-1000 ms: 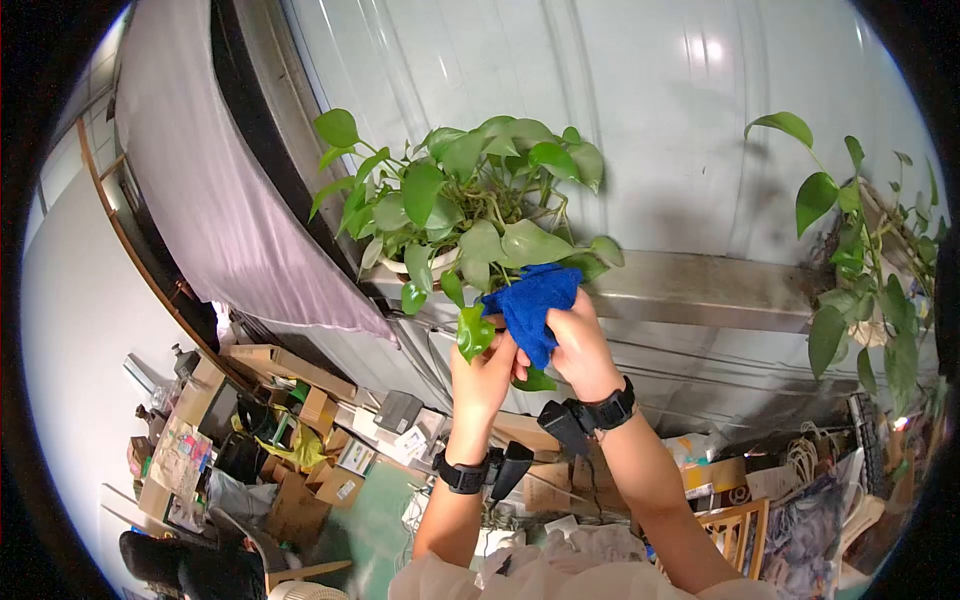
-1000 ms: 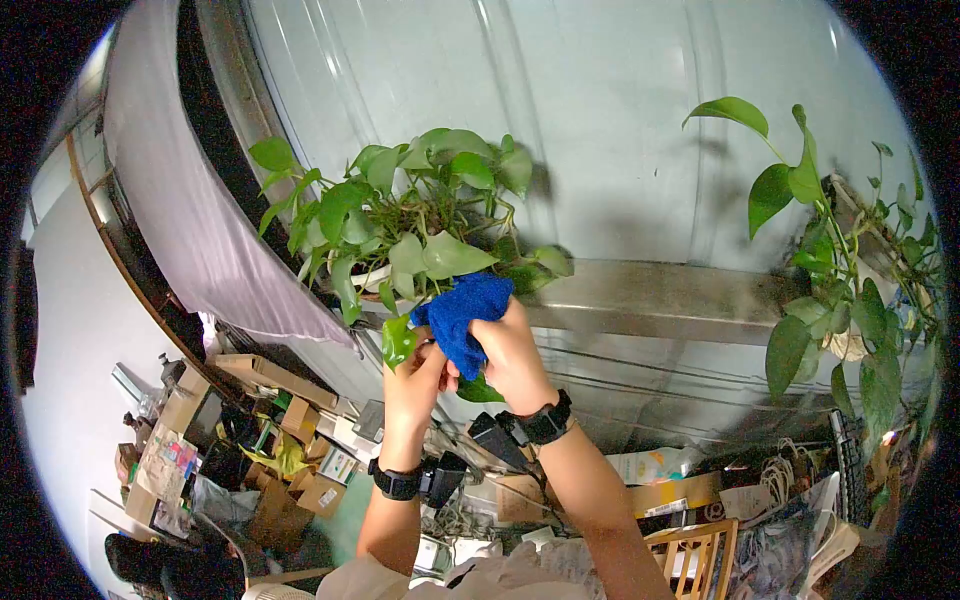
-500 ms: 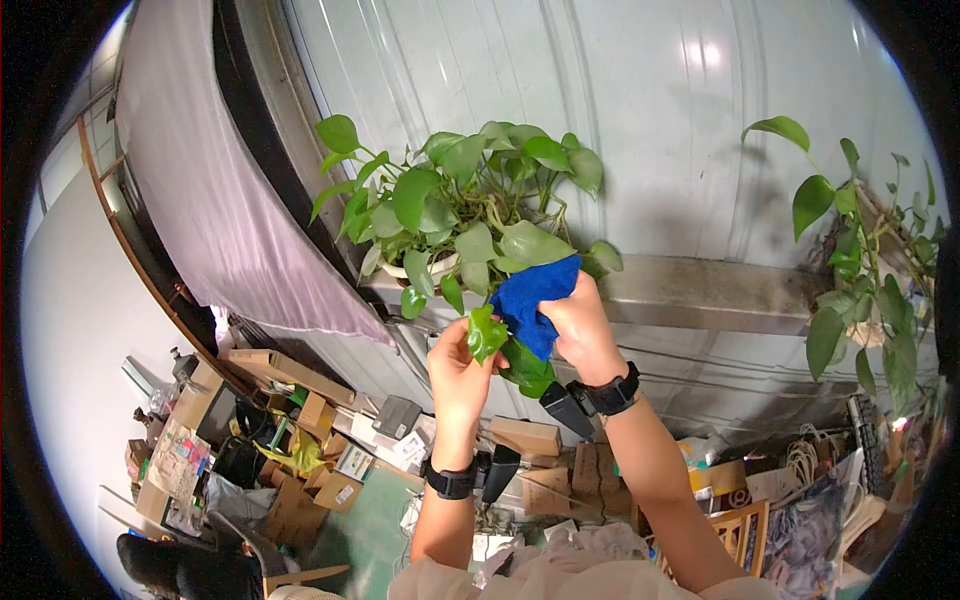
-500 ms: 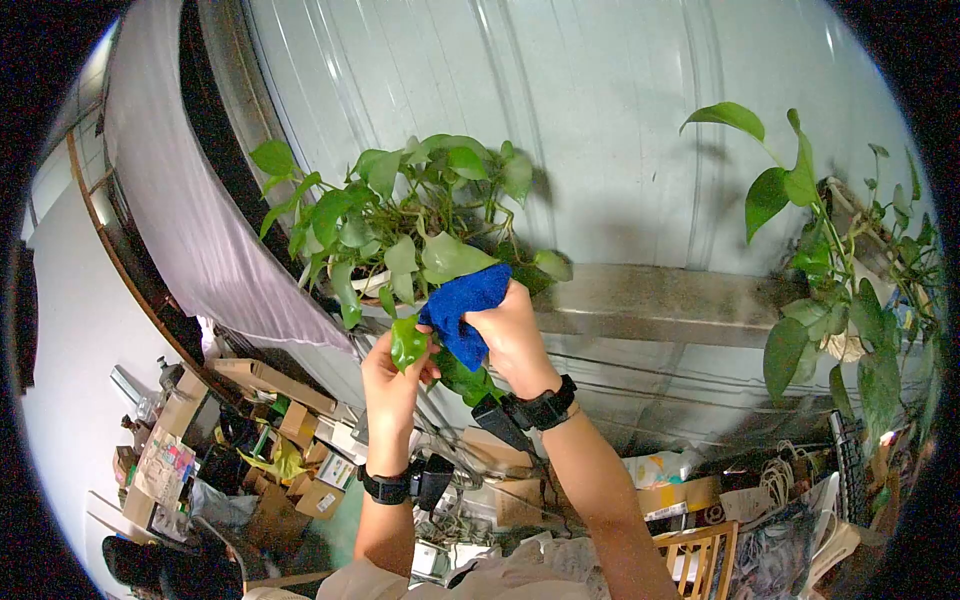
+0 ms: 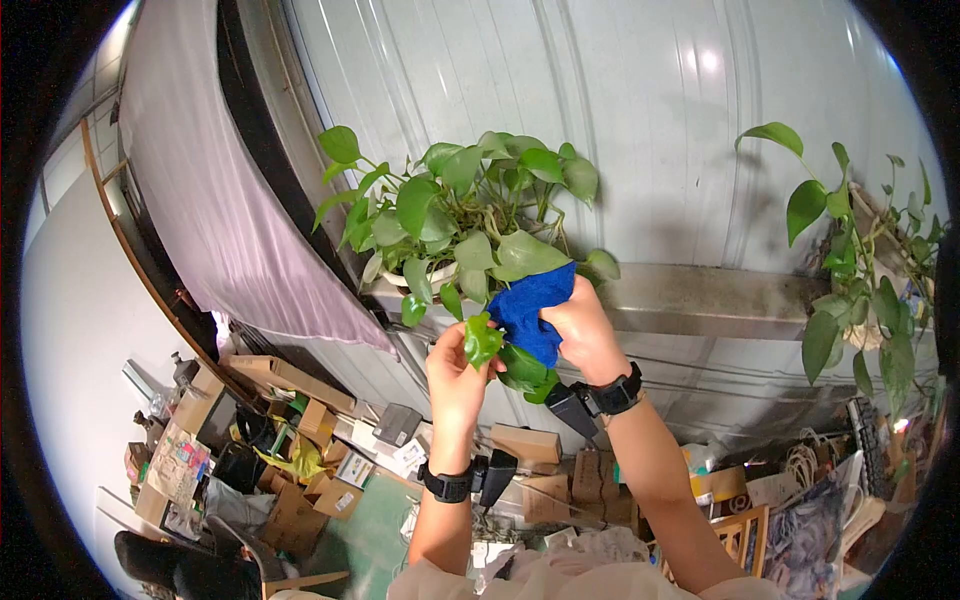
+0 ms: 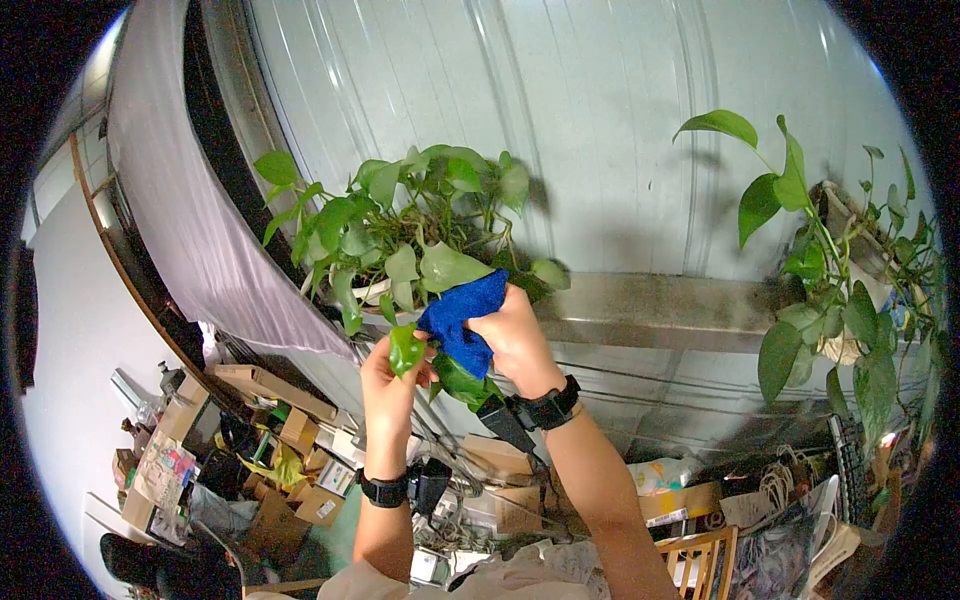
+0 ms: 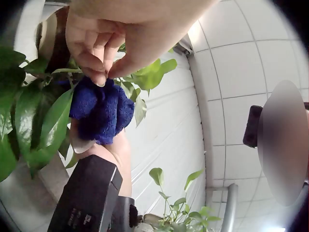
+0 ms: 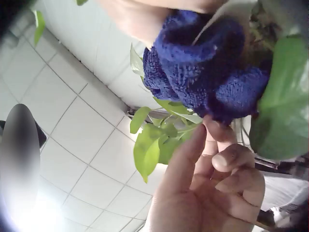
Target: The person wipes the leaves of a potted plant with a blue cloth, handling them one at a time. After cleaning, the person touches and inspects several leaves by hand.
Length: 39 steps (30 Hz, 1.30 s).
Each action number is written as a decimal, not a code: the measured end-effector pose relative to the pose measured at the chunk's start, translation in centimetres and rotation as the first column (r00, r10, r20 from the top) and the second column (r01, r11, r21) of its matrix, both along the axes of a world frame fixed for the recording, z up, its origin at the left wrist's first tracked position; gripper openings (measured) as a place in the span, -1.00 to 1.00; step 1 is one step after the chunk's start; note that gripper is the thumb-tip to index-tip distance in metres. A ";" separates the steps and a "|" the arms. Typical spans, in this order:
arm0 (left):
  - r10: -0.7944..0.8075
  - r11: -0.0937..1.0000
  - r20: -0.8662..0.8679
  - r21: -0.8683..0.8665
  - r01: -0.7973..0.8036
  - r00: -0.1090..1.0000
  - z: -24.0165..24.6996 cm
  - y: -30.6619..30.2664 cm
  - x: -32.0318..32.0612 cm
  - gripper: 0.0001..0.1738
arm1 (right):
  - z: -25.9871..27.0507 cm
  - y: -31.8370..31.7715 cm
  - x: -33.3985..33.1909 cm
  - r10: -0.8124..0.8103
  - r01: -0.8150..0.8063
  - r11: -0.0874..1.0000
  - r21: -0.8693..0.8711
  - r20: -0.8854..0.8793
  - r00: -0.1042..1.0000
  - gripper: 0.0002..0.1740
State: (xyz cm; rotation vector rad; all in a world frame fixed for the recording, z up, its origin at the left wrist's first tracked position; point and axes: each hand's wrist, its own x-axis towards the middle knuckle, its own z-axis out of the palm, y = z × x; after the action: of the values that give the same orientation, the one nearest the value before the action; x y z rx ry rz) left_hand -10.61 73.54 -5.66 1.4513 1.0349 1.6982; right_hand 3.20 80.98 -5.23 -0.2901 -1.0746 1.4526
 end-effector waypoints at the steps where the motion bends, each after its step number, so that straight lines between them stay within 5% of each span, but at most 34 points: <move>1: -0.014 1.000 0.005 0.001 0.014 1.000 -0.3 0.2 -0.1 -0.82 | 0.2 -0.2 -0.1 0.003 -0.002 1.000 0.014 -0.012 1.000 -0.59; 20: -0.008 1.000 0.009 -0.026 0.009 1.000 -0.4 -0.1 0.1 -0.83 | -0.6 0.6 0.7 0.103 -0.103 0.995 -0.016 -0.019 0.994 -0.60; 23: -0.053 0.998 0.028 -0.022 0.053 0.998 -0.8 0.0 -0.1 -0.81 | -0.5 0.7 0.1 0.004 -0.003 0.999 -0.032 0.004 1.000 -0.63; 39: -0.002 0.997 0.028 -0.080 0.005 1.000 -0.3 -0.9 -0.1 -0.84 | -2.0 0.1 1.9 0.242 -0.257 0.964 -0.062 -0.184 0.953 -0.57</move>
State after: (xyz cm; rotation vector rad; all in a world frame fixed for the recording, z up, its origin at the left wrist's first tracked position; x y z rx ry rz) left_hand -10.69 72.64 -5.92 1.3737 1.0723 1.6510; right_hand 5.06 81.09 -7.27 -0.0851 -0.9316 1.7197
